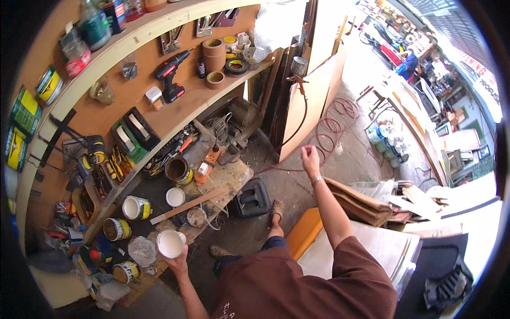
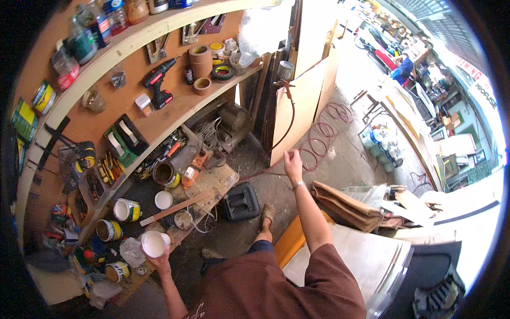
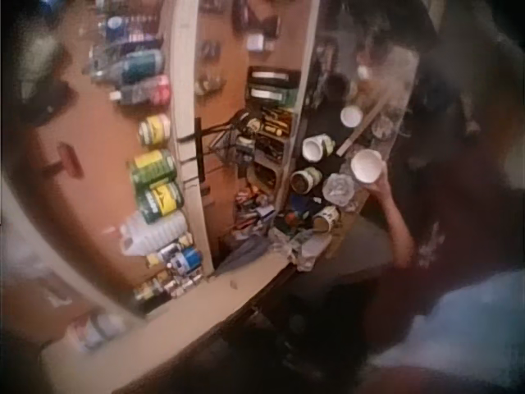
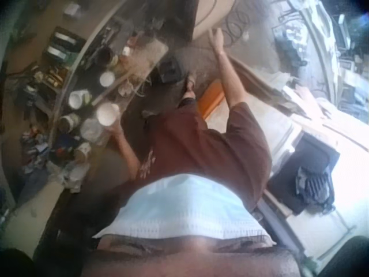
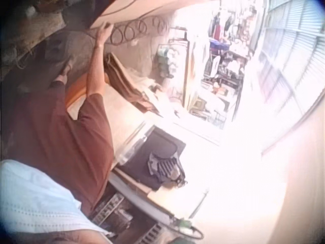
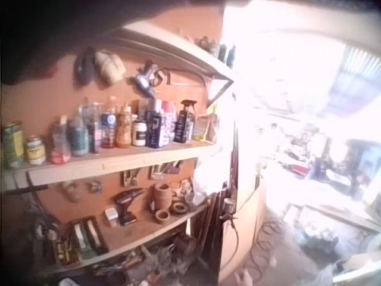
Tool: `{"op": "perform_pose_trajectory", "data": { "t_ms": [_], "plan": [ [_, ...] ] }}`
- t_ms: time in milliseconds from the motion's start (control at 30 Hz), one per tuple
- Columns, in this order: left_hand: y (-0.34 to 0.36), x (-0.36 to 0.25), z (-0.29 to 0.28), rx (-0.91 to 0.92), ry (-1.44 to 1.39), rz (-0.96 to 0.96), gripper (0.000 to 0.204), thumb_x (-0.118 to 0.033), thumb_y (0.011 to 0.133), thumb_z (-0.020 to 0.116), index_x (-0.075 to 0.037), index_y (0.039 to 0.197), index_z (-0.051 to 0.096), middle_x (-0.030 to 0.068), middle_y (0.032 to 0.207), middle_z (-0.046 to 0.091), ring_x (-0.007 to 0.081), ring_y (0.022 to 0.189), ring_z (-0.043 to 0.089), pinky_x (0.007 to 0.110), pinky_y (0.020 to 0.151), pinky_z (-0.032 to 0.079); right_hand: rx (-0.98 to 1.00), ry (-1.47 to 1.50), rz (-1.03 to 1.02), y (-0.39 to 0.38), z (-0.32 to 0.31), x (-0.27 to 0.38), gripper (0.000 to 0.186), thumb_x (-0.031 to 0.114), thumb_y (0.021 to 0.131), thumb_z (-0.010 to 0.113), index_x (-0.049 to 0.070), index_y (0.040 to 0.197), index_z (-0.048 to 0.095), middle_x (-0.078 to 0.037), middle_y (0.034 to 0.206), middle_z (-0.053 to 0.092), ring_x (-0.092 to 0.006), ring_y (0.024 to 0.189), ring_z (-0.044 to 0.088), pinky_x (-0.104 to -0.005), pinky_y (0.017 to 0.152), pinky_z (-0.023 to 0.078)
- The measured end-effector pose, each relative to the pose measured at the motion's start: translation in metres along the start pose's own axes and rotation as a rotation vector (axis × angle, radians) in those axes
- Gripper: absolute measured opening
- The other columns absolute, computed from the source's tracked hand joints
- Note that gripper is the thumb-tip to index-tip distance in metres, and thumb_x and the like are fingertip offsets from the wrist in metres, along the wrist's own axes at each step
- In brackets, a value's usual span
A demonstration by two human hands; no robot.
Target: The person prepares white paint in a cup using a stirring stick, attaches the cup to a spray gun, and then uses the spray gun to apply paint to a wooden frame outdoors.
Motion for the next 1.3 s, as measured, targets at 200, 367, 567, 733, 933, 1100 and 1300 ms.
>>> {"op": "perform_pose_trajectory", "data": {
  "t_ms": [200,367,567,733,933,1100,1300],
  "plan": [
    [-0.019,-0.066,0.106,-0.143,-0.09,-0.004,0.11,-0.028,0.072,0.095,-0.003,0.156,0.03,0.0128,0.148,0.049,0.0264,0.133,0.051,0.044,0.113,0.039,-0.019,0.054,-0.064,0.257,0.021,-0.026,0.043,0.029,0.096,0.071,-0.005,0.119,0.057,-0.022,0.105,0.069,-0.0324,0.094,0.069,-0.0421,0.085,0.055],
    [-0.046,-0.111,0.175,-0.263,-0.133,-0.012,0.1,-0.027,0.072,0.093,-0.007,0.154,0.04,0.0094,0.146,0.054,0.0273,0.134,0.053,0.046,0.115,0.041,0.01,-0.228,-0.216,0.35,0.077,-0.038,0.048,0.033,0.095,0.072,-0.003,0.123,0.057,-0.021,0.112,0.067,-0.0317,0.099,0.067,-0.0409,0.086,0.054],
    [-0.055,-0.187,0.276,-0.232,-0.085,-0.057,0.103,-0.042,0.068,0.096,-0.006,0.147,0.04,0.0129,0.14,0.055,0.0273,0.13,0.053,0.045,0.111,0.042,0.344,0.177,-0.1,0.383,0.13,-0.065,0.034,0.026,0.097,0.07,0.001,0.118,0.059,-0.019,0.105,0.063,-0.0305,0.085,0.067,-0.0403,0.075,0.053],
    [-0.051,-0.222,0.322,-0.22,-0.018,-0.018,0.104,-0.046,0.065,0.096,-0.006,0.145,0.041,0.0122,0.137,0.056,0.0265,0.125,0.057,0.044,0.108,0.045,0.324,0.36,-0.203,0.367,0.138,-0.036,0.024,0.018,0.101,0.063,-0.002,0.115,0.057,-0.015,0.099,0.056,-0.029,0.081,0.064,-0.0405,0.073,0.052],
    [-0.036,-0.235,0.36,-0.11,0.007,0.059,0.104,-0.043,0.069,0.093,-0.006,0.15,0.038,0.0142,0.141,0.055,0.0283,0.131,0.055,0.046,0.11,0.045,0.308,0.428,-0.381,0.368,0.091,0.036,0.018,0.009,0.101,0.061,-0.002,0.112,0.053,-0.016,0.104,0.049,-0.0252,0.081,0.064,-0.0338,0.062,0.057],
    [-0.011,-0.273,0.39,-0.006,-0.025,0.168,0.102,-0.045,0.072,0.092,-0.005,0.149,0.038,0.0168,0.142,0.056,0.0307,0.131,0.057,0.046,0.109,0.045,0.538,0.756,-0.107,0.297,0.049,0.083,0.014,0.008,0.104,0.058,0.004,0.116,0.054,-0.004,0.098,0.066,-0.0104,0.062,0.06,-0.0261,0.057,0.052],
    [0.015,-0.305,0.413,0.182,-0.035,0.311,0.103,-0.029,0.068,0.094,-0.003,0.148,0.036,0.0147,0.138,0.056,0.0268,0.126,0.058,0.043,0.106,0.049,0.502,0.444,-0.284,0.187,-0.018,0.11,0.032,0.012,0.094,0.075,0.003,0.119,0.056,-0.013,0.096,0.071,-0.0234,0.072,0.068,-0.0369,0.063,0.054]
  ]
}}
Point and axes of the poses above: each hand's wrist, its own y-axis towards the middle knuckle, its own z-axis out of the palm, x = y × z, the point moved 8 cm from there along y, towards the middle knuckle
